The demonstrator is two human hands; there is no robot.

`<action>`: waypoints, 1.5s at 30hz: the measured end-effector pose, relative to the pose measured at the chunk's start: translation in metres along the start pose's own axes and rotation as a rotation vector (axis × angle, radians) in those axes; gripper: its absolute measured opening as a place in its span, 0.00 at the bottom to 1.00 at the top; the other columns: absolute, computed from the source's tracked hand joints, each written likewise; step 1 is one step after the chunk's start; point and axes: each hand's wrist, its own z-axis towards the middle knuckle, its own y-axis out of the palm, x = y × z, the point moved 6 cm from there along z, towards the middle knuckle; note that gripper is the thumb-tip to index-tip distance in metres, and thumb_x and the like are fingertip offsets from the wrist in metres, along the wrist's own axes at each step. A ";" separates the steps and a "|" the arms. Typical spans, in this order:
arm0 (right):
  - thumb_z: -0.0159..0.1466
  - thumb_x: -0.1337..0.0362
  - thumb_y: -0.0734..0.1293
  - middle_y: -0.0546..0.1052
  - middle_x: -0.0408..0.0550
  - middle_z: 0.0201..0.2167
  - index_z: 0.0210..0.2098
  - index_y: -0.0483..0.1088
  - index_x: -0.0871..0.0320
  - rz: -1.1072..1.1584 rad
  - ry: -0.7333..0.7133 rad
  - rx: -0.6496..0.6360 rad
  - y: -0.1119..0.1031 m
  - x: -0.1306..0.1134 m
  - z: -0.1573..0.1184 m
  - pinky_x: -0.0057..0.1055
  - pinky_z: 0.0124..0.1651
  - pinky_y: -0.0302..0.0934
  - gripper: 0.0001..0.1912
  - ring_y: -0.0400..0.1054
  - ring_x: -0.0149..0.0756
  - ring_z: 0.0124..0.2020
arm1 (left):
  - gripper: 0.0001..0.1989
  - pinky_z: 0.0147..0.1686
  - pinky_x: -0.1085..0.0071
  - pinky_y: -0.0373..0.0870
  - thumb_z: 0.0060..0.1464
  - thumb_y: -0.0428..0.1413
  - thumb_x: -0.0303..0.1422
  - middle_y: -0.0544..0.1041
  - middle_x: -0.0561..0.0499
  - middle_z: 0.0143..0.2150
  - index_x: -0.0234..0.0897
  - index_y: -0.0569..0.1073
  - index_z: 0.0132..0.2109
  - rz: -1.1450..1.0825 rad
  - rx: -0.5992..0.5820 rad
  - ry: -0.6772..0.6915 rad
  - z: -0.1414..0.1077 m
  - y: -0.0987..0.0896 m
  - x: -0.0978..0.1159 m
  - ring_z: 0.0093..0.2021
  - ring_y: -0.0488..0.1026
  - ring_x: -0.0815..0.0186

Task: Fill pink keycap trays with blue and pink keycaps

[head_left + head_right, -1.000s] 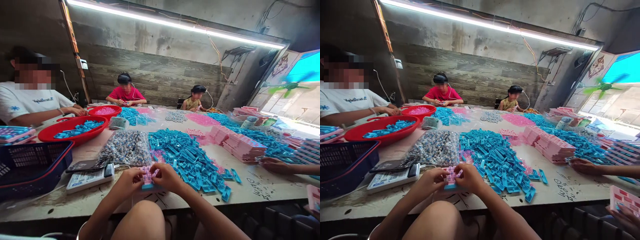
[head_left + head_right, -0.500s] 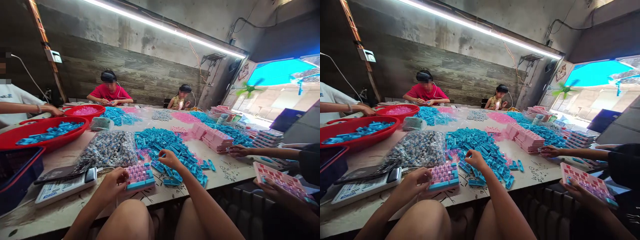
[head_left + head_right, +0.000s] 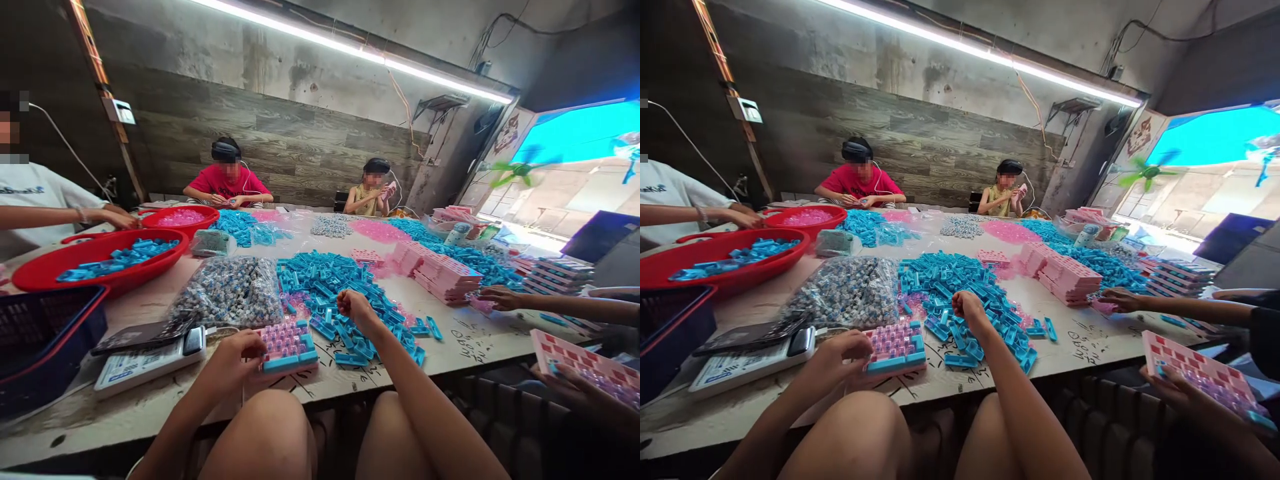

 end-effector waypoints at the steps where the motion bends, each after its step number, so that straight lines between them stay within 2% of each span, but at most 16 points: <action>1: 0.40 0.66 0.56 0.63 0.40 0.16 0.19 0.60 0.59 0.010 0.001 -0.003 0.001 0.000 0.000 0.25 0.21 0.50 0.06 0.54 0.26 0.17 | 0.07 0.36 0.71 0.67 0.45 0.50 0.32 0.73 0.50 0.34 0.36 0.72 0.30 0.011 -0.013 -0.008 0.001 0.000 0.000 0.34 0.70 0.64; 12: 0.40 0.66 0.56 0.63 0.40 0.16 0.19 0.62 0.58 0.043 -0.010 0.045 -0.007 0.003 0.003 0.25 0.22 0.50 0.06 0.54 0.27 0.18 | 0.10 0.34 0.73 0.63 0.43 0.50 0.31 0.75 0.51 0.31 0.38 0.75 0.31 0.191 -0.123 -0.067 0.009 -0.002 0.003 0.35 0.71 0.62; 18: 0.40 0.66 0.56 0.64 0.40 0.16 0.19 0.63 0.59 0.038 -0.007 0.067 -0.010 0.003 0.004 0.25 0.23 0.51 0.07 0.55 0.26 0.18 | 0.09 0.34 0.72 0.62 0.43 0.50 0.29 0.75 0.51 0.29 0.37 0.76 0.27 0.262 -0.183 0.016 0.014 -0.002 0.006 0.33 0.71 0.63; 24: 0.41 0.66 0.56 0.64 0.40 0.17 0.19 0.63 0.59 0.019 -0.009 0.070 -0.010 0.002 0.002 0.25 0.23 0.51 0.07 0.55 0.26 0.18 | 0.10 0.34 0.74 0.62 0.49 0.49 0.27 0.75 0.51 0.31 0.37 0.76 0.30 0.218 -0.182 0.113 0.015 0.000 0.000 0.33 0.72 0.66; 32: 0.41 0.66 0.56 0.64 0.40 0.17 0.18 0.63 0.59 -0.010 -0.020 0.087 -0.011 -0.001 -0.002 0.27 0.24 0.52 0.07 0.56 0.28 0.19 | 0.11 0.33 0.75 0.61 0.54 0.47 0.25 0.72 0.50 0.33 0.35 0.72 0.30 0.248 -0.218 0.311 0.017 0.014 -0.009 0.33 0.69 0.67; 41: 0.41 0.66 0.55 0.66 0.40 0.17 0.19 0.65 0.59 -0.064 -0.046 0.167 -0.022 0.003 0.003 0.27 0.25 0.54 0.08 0.58 0.28 0.19 | 0.11 0.35 0.75 0.61 0.58 0.44 0.27 0.70 0.51 0.35 0.36 0.70 0.31 0.263 -0.214 0.353 0.014 0.017 -0.012 0.34 0.67 0.68; 45: 0.43 0.65 0.56 0.68 0.42 0.19 0.20 0.66 0.59 -0.108 -0.074 0.232 -0.028 0.003 0.005 0.27 0.25 0.55 0.10 0.60 0.30 0.21 | 0.13 0.34 0.75 0.61 0.57 0.45 0.26 0.71 0.51 0.32 0.36 0.71 0.30 0.287 -0.167 0.371 0.014 0.018 -0.013 0.33 0.67 0.68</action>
